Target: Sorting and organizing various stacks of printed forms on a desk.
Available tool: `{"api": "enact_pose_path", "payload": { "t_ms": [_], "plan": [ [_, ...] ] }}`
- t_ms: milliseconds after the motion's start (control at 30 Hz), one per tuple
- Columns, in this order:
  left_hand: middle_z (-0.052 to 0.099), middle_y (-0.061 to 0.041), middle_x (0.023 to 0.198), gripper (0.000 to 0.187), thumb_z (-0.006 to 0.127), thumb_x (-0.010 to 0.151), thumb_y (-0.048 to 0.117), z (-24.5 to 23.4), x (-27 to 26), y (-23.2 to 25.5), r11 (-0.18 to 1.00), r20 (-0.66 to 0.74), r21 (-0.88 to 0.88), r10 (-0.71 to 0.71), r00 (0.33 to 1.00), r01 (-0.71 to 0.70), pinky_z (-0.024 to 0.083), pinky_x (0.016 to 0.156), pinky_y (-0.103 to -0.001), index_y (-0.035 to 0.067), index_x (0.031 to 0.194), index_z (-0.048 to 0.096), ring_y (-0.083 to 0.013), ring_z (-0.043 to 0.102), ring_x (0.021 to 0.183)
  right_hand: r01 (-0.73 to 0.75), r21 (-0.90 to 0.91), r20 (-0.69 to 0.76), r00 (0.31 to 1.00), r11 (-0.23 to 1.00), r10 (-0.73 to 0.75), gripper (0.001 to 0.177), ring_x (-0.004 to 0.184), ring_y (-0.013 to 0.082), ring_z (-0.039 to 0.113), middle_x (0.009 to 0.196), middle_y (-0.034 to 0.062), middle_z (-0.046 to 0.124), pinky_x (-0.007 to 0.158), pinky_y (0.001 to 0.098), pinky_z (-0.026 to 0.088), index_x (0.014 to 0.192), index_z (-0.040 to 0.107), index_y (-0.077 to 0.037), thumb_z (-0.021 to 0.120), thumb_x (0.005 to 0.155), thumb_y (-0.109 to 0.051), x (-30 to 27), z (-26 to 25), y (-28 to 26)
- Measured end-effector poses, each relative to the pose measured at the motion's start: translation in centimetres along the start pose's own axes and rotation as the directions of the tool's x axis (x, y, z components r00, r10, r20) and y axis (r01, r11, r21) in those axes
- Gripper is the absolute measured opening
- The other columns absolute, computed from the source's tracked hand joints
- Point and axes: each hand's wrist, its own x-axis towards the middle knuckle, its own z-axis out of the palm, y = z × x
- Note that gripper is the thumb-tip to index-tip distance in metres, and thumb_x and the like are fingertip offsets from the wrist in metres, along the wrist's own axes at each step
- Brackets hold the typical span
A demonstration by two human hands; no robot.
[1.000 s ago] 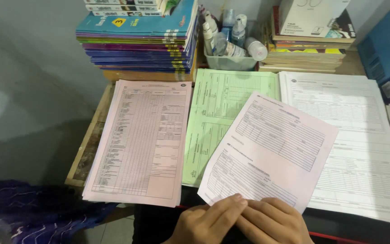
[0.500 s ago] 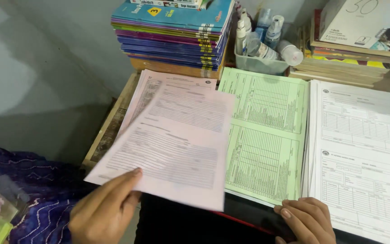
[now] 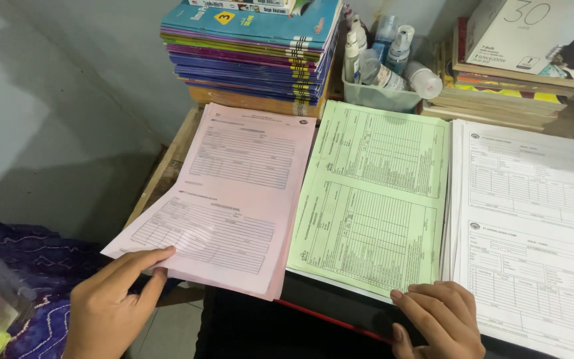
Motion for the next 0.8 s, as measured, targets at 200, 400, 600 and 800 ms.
{"api": "enact_pose_path", "payload": {
  "t_ms": [200,400,600,800],
  "plan": [
    [0.079,-0.004,0.105,0.033,0.072,0.082,-0.005,0.9,0.1,-0.3,0.997,0.055,-0.081,0.004,0.998,0.001,0.060,0.094,-0.027,0.008,0.112,0.075,-0.0142,0.076,0.097,-0.039,-0.041,0.030,0.999,0.998,0.041,0.027,0.083,0.0183,0.069,0.079,-0.0007,0.071,0.096,0.0420,0.047,0.090,0.076,-0.010,0.062,0.086,-0.033,-0.1,0.1,-0.3],
    [0.080,0.001,0.104,0.030,0.071,0.083,-0.002,1.9,-0.5,0.0,0.998,0.086,-0.024,-0.063,0.994,0.066,0.059,0.092,-0.024,0.011,0.111,0.076,-0.0097,0.076,0.094,-0.006,-0.062,0.120,0.993,0.998,0.013,0.031,0.084,0.0158,0.067,0.083,-0.0074,0.072,0.103,0.0468,0.040,0.089,0.076,-0.018,0.056,0.090,-0.042,0.9,-0.4,-0.7],
    [0.079,0.003,0.105,0.025,0.072,0.088,0.001,2.3,-0.7,0.8,0.985,0.019,0.103,-0.139,0.990,0.136,0.057,0.088,-0.023,0.015,0.108,0.079,-0.0089,0.074,0.099,0.003,-0.036,0.187,0.982,0.999,0.004,0.030,0.085,0.0151,0.065,0.083,-0.0083,0.070,0.106,0.0497,0.033,0.088,0.074,-0.020,0.054,0.092,-0.043,1.6,-0.7,-0.5],
    [0.079,-0.001,0.107,0.029,0.070,0.087,0.000,3.0,-0.4,0.2,0.979,0.043,0.066,-0.194,0.980,0.190,0.057,0.089,-0.028,0.015,0.110,0.079,-0.0136,0.074,0.101,0.027,-0.026,0.208,0.978,0.999,-0.022,0.030,0.087,0.0138,0.064,0.083,-0.0098,0.069,0.107,0.0512,0.030,0.085,0.073,-0.021,0.055,0.092,-0.043,1.7,-0.6,-0.3]
  ]
}}
